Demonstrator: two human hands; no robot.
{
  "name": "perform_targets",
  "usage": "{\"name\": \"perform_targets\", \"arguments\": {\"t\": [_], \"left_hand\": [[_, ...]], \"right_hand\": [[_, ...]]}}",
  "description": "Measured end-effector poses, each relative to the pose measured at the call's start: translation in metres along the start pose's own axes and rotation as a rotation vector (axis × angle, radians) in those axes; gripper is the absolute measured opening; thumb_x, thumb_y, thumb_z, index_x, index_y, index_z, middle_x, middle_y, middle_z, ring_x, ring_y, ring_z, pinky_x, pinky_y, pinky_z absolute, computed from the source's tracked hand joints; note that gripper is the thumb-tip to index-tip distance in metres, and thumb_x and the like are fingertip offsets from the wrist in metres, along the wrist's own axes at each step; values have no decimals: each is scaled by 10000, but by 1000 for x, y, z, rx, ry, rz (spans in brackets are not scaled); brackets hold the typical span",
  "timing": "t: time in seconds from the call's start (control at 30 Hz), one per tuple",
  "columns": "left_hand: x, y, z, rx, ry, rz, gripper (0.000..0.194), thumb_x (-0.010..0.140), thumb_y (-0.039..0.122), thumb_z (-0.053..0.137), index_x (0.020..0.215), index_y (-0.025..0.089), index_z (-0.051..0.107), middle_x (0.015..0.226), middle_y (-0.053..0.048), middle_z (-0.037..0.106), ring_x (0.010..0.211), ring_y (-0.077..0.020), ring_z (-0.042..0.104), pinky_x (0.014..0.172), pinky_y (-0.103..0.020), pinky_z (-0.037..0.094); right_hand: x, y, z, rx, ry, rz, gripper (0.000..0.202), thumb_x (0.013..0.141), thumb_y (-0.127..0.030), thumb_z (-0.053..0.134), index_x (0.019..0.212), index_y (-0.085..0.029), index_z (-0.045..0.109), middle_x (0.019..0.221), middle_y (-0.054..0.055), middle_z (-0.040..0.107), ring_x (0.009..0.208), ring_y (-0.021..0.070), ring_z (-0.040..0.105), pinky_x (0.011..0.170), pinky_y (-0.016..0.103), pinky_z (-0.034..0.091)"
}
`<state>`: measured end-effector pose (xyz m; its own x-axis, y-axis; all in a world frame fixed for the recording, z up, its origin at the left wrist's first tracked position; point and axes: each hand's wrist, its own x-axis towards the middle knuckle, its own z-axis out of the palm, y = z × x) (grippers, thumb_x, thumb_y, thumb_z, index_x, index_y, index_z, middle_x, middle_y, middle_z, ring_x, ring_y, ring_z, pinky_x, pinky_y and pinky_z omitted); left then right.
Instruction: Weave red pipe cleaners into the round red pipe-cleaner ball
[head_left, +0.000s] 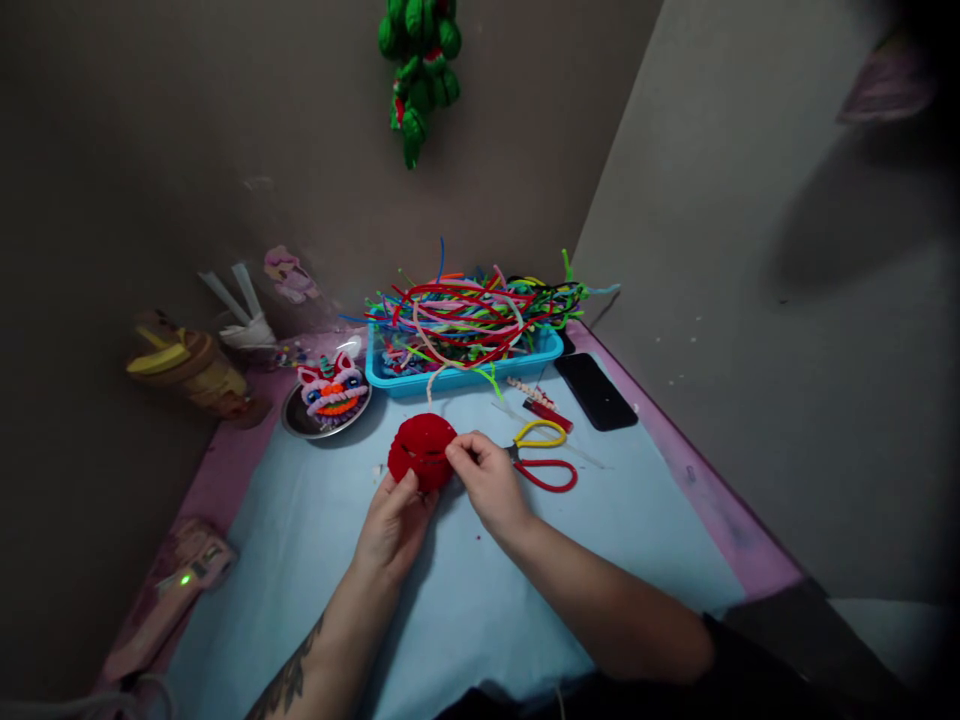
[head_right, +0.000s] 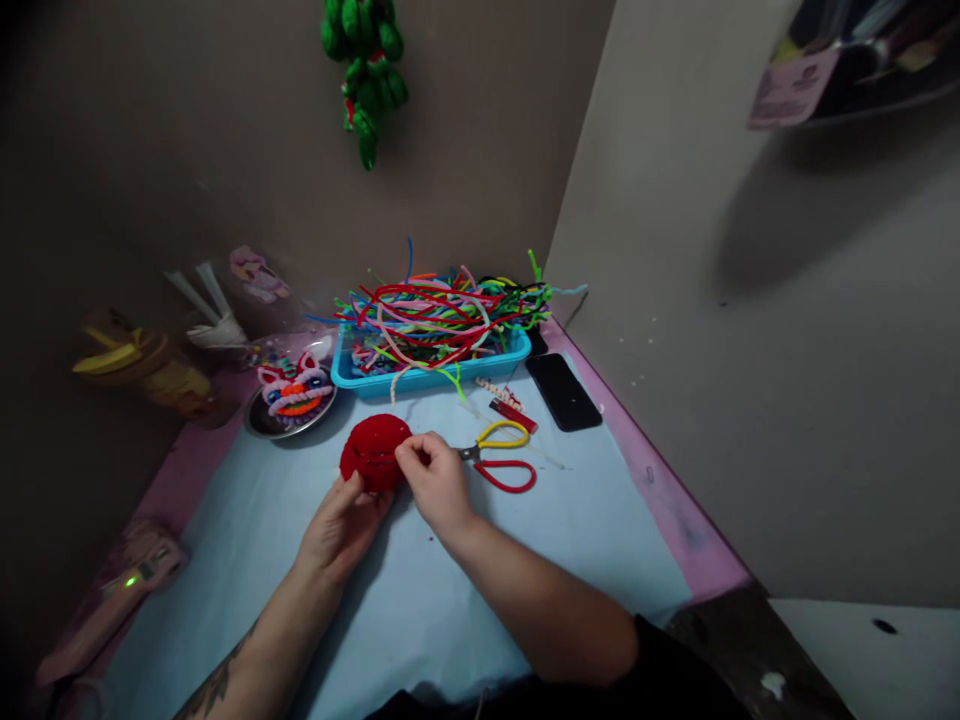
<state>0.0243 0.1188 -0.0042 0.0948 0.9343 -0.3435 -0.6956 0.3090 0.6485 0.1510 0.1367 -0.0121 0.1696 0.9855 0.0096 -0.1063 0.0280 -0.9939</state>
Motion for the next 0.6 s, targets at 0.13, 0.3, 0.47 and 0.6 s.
{"name": "perform_targets", "arguments": {"t": [0.13, 0.3, 0.47, 0.6], "left_hand": [[-1, -2, 0, 78, 65, 86, 311, 699, 379, 791, 916, 198, 662, 980, -42, 688, 867, -156, 631, 751, -266, 504], [-2, 9, -12, 435, 234, 480, 313, 706, 328, 794, 975, 265, 649, 1028, -3, 635, 977, -145, 591, 852, -263, 459], [1, 23, -22, 508, -19, 419, 419, 726, 325, 769, 1126, 271, 654, 1389, -86, 523, 1265, -272, 498, 1012, -384, 414], [-1, 27, -22, 462, -200, 371, 506, 717, 334, 770, 1204, 284, 642, 1420, -112, 515, 1272, -309, 500, 1010, -432, 433]], "right_hand": [[3, -1, -5, 23, 26, 2, 206, 805, -378, 597, 723, -188, 589, 679, -28, 525, 638, 126, 461, 630, 250, 393], [8, -12, -20, -83, -114, -141, 193, 817, -336, 597, 688, -192, 584, 719, -14, 514, 683, 132, 479, 669, 259, 395], [16, -13, -34, -19, -279, -108, 229, 820, -388, 620, 705, -195, 573, 724, -10, 510, 677, 134, 473, 645, 259, 389], [19, -7, -39, 55, -349, -65, 296, 811, -460, 631, 699, -198, 554, 706, -11, 501, 668, 139, 465, 645, 266, 397]]}}
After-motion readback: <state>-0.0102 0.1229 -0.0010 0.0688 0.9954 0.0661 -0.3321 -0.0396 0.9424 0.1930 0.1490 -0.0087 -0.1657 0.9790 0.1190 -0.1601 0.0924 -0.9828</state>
